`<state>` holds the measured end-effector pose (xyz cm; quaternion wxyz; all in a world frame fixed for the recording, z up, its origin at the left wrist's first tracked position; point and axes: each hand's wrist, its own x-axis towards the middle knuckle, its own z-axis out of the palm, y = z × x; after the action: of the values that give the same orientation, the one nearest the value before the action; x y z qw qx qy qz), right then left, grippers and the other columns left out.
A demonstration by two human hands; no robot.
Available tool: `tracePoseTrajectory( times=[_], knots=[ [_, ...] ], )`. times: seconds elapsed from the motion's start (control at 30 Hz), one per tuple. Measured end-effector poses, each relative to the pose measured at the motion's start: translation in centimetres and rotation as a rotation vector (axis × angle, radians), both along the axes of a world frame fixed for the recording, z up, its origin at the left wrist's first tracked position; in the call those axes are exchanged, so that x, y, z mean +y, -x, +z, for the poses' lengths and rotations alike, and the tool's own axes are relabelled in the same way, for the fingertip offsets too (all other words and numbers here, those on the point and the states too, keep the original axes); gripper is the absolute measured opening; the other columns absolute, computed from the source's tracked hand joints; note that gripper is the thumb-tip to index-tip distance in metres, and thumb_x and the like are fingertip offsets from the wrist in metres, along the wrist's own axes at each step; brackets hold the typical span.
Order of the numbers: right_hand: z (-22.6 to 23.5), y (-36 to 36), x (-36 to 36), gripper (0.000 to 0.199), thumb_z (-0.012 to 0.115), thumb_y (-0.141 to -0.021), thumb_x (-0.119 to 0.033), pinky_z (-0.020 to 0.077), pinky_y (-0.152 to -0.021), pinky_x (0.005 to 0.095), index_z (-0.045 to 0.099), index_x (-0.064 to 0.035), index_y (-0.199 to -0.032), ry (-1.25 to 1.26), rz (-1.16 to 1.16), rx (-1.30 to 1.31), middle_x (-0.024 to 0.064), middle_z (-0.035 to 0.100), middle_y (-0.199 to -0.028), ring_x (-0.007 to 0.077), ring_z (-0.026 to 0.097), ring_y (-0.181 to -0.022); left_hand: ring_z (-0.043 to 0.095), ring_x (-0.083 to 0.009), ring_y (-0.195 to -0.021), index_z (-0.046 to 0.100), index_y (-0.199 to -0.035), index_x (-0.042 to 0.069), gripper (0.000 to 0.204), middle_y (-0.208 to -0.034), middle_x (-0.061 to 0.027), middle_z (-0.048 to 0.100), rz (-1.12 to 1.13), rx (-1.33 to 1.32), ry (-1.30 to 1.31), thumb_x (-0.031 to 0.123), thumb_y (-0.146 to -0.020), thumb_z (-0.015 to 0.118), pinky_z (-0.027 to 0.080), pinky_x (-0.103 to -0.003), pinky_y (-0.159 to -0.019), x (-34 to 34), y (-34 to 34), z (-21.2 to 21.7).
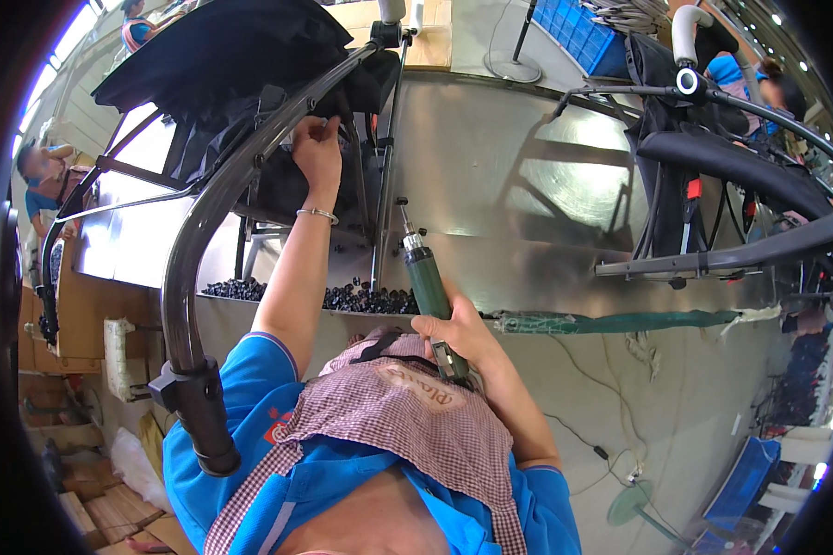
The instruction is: The person assembles a stroller frame on a metal workbench, using a cordless electric screwdriver to fasten screws into various joints. They repeatedly pick up screws from the bench, position the frame, and tighten fasteners at multiple locations.
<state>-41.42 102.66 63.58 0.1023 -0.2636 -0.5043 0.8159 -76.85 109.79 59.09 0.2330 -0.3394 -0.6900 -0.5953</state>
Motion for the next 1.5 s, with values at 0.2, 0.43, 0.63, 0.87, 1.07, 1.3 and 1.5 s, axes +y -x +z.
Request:
tracePoseTrajectory(
  times=[0.2, 0.43, 0.63, 0.87, 1.07, 1.3, 1.5],
  knots=[
    [-0.7, 0.2, 0.7, 0.082, 0.084, -0.076, -0.032, 0.0501, -0.047, 0.0276, 0.038, 0.0011, -0.135, 0.023, 0.023, 0.003, 0.0068, 0.055, -0.075, 0.0152, 0.059, -0.052, 0.067, -0.0127, -0.078, 0.069, -0.099, 0.001, 0.02, -0.087, -0.0064, 0.071, -0.076, -0.085, -0.08, 0.013, -0.083, 0.075, 0.052, -0.027, -0.073, 0.8, 0.1, -1.6],
    [-1.1, 0.2, 1.2, 0.081, 0.083, -0.078, -0.026, 0.05, -0.046, 0.0282, 0.037, -0.0001, -0.138, 0.038, 0.024, -0.01, 0.0085, 0.057, -0.075, 0.0161, 0.06, -0.051, 0.068, -0.018, -0.077, 0.07, -0.092, 0.002, 0.02, -0.086, -0.0078, 0.072, 0.013, -0.2, -0.105, 0.014, -0.078, 0.079, 0.052, -0.03, -0.073, 0.0, -3.1, 1.7],
    [-1.7, -0.4, 1.8, 0.079, 0.081, -0.079, -0.023, 0.0494, -0.045, 0.0284, 0.036, -0.0018, -0.14, 0.044, 0.02, -0.04, 0.0088, 0.058, -0.074, 0.0166, 0.06, -0.051, 0.062, -0.021, -0.071, 0.069, -0.083, 0.006, 0.015, -0.078, -0.0052, 0.067, 0.182, 0.035, -0.209, 0.011, -0.074, 0.08, 0.049, -0.033, -0.068, 0.8, -3.7, 1.0],
    [-1.6, -0.3, 2.3, 0.08, 0.082, -0.079, -0.026, 0.0495, -0.046, 0.0285, 0.036, -0.0017, -0.14, 0.025, 0.026, -0.039, 0.0074, 0.057, -0.074, 0.0162, 0.06, -0.051, 0.06, -0.0205, -0.073, 0.067, -0.082, 0.007, 0.011, -0.08, -0.0034, 0.065, 0.186, 0.177, -0.226, 0.007, -0.077, 0.077, 0.047, -0.033, -0.069, 1.5, -4.3, 0.7],
    [0.5, 3.3, 4.2, 0.074, 0.081, -0.079, -0.027, 0.0492, -0.048, 0.0275, 0.04, -0.0008, -0.135, -0.052, 0.094, 0.022, 0.0061, 0.056, -0.074, 0.0153, 0.06, -0.052, 0.059, -0.0209, -0.074, 0.066, -0.09, 0.004, 0.012, -0.082, -0.0053, 0.061, 0.031, -0.054, -0.278, 0.009, -0.083, 0.074, 0.048, -0.032, -0.068, 0.9, -3.8, -0.4],
    [1.5, 9.5, 5.4, 0.07, 0.083, -0.078, -0.032, 0.0485, -0.045, 0.0289, 0.044, 0.0004, -0.127, -0.111, 0.107, 0.054, 0.0074, 0.057, -0.073, 0.0153, 0.059, -0.051, 0.061, -0.0127, -0.081, 0.066, -0.095, 0.001, 0.012, -0.09, -0.0046, 0.066, -0.161, -0.254, -0.153, 0.006, -0.086, 0.072, 0.049, -0.027, -0.074, -0.3, -0.9, -0.1],
    [1.9, 11.9, 5.6, 0.063, 0.081, -0.08, -0.032, 0.0486, -0.043, 0.0288, 0.044, -0.0024, -0.121, -0.089, 0.101, 0.05, 0.0074, 0.057, -0.073, 0.0152, 0.059, -0.049, 0.063, -0.0113, -0.096, 0.066, -0.108, -0.002, 0.019, -0.104, -0.0057, 0.068, -0.324, -0.418, -0.142, 0.0, -0.089, 0.068, 0.049, -0.024, -0.087, 0.1, 1.0, -1.8]
  ],
)
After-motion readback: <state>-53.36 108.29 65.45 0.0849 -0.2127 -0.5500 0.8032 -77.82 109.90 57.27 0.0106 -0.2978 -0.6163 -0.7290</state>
